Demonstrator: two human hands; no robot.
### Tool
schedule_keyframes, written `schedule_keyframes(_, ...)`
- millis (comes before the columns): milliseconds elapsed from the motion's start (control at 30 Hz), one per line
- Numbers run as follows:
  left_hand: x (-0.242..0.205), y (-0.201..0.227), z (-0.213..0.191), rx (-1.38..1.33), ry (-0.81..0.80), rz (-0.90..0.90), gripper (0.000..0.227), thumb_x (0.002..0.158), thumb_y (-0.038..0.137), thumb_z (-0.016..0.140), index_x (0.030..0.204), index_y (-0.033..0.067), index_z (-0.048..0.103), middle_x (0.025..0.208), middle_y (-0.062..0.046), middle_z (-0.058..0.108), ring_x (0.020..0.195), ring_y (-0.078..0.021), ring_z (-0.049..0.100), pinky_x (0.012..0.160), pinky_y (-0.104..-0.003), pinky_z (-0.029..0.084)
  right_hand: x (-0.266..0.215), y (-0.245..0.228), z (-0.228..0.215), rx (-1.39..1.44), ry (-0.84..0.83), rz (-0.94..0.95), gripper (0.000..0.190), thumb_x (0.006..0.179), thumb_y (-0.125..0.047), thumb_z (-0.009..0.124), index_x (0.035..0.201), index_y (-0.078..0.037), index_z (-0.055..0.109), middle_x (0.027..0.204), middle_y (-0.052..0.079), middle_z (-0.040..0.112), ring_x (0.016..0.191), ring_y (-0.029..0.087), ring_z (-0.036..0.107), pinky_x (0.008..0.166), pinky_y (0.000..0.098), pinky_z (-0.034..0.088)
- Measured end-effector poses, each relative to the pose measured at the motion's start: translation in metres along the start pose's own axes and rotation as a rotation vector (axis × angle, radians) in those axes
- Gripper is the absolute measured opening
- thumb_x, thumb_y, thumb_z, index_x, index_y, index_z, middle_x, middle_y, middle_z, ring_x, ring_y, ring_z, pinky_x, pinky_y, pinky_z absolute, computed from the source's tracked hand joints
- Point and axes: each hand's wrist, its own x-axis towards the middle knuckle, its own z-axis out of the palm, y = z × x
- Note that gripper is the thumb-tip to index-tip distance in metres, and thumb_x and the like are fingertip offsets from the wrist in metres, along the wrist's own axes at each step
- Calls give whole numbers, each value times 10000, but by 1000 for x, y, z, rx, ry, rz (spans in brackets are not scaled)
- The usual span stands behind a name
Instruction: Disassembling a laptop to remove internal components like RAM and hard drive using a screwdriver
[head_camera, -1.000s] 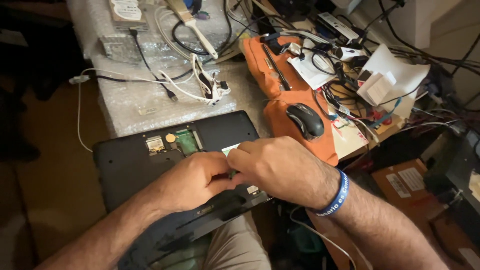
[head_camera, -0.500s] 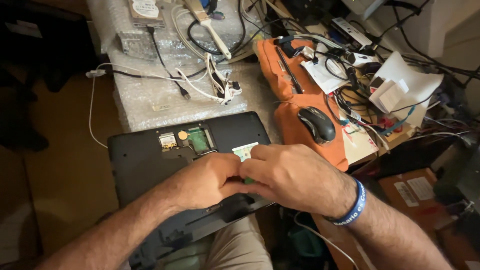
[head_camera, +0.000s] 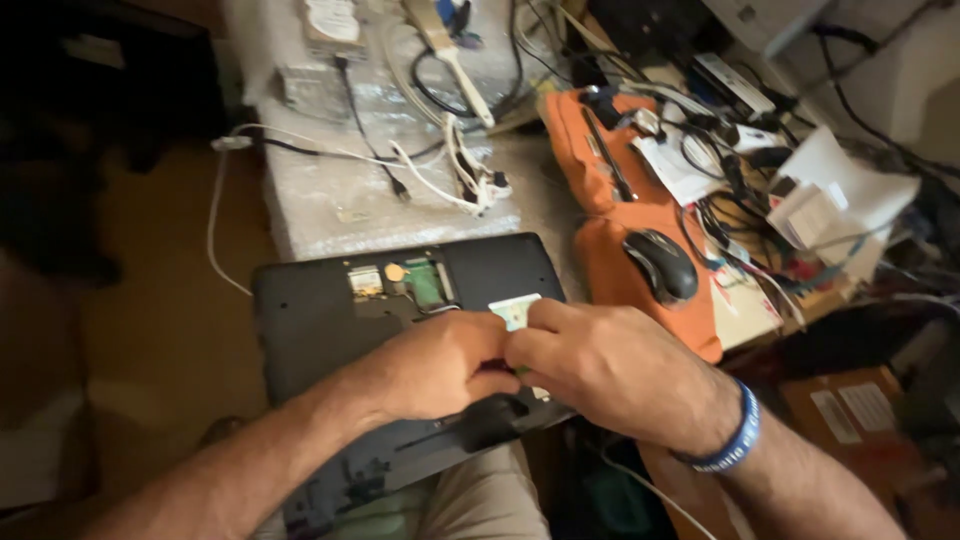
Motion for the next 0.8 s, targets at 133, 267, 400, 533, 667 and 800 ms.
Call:
schedule_keyframes(133, -2, 5, 2, -27, -23, -78, 248, 933, 348, 631, 914, 104, 675, 834, -89, 666, 816, -310, 667, 715, -433, 483, -6, -1, 13, -153, -46, 172, 359, 949, -545, 631, 967, -191, 572, 787, 19, 589, 631, 292, 639, 470, 469, 485)
schedule_keyframes(267, 1, 6, 8, 39, -16, -89, 389, 969, 463, 552, 883, 111, 693, 813, -109, 685, 785, -347, 672, 654, -472, 474, -10, 0, 20, -299, -27, 217, 514, 947, -663, 637, 766, -194, 532, 661, -33, 584, 566, 257, 626, 386, 480, 433)
schedule_keyframes(400, -3, 3, 8, 2, 23, -37, 344, 971, 430, 612, 894, 100, 672, 808, -100, 665, 783, -327, 662, 680, -447, 482, -8, 1, 21, -190, -13, 190, 432, 950, -563, 677, 805, -178, 547, 682, -1, 554, 555, 281, 598, 412, 502, 429)
schedule_keyframes(533, -2, 7, 3, -121, 5, -21, 341, 998, 380, 596, 841, 78, 618, 788, -97, 645, 735, -291, 655, 652, -426, 473, -6, -2, 22, -271, 35, 174, 485, 949, -633, 638, 795, -185, 538, 673, -22, 568, 558, 251, 599, 395, 466, 427)
schedule_keyframes(667, 2, 6, 6, 32, -15, -52, 363, 989, 394, 571, 818, 80, 634, 780, -139, 686, 742, -374, 673, 621, -490, 462, -3, 1, 17, -196, -6, 110, 430, 997, -565, 579, 823, -175, 536, 712, -8, 557, 592, 261, 593, 445, 476, 439)
schedule_keyframes(800, 6, 11, 12, 166, -4, -142, 351, 927, 444, 648, 899, 96, 674, 844, -152, 724, 798, -391, 684, 654, -505, 479, 4, -3, 2, -48, 2, 3, 136, 986, -267, 607, 941, -140, 584, 768, 33, 571, 636, 279, 601, 516, 446, 454)
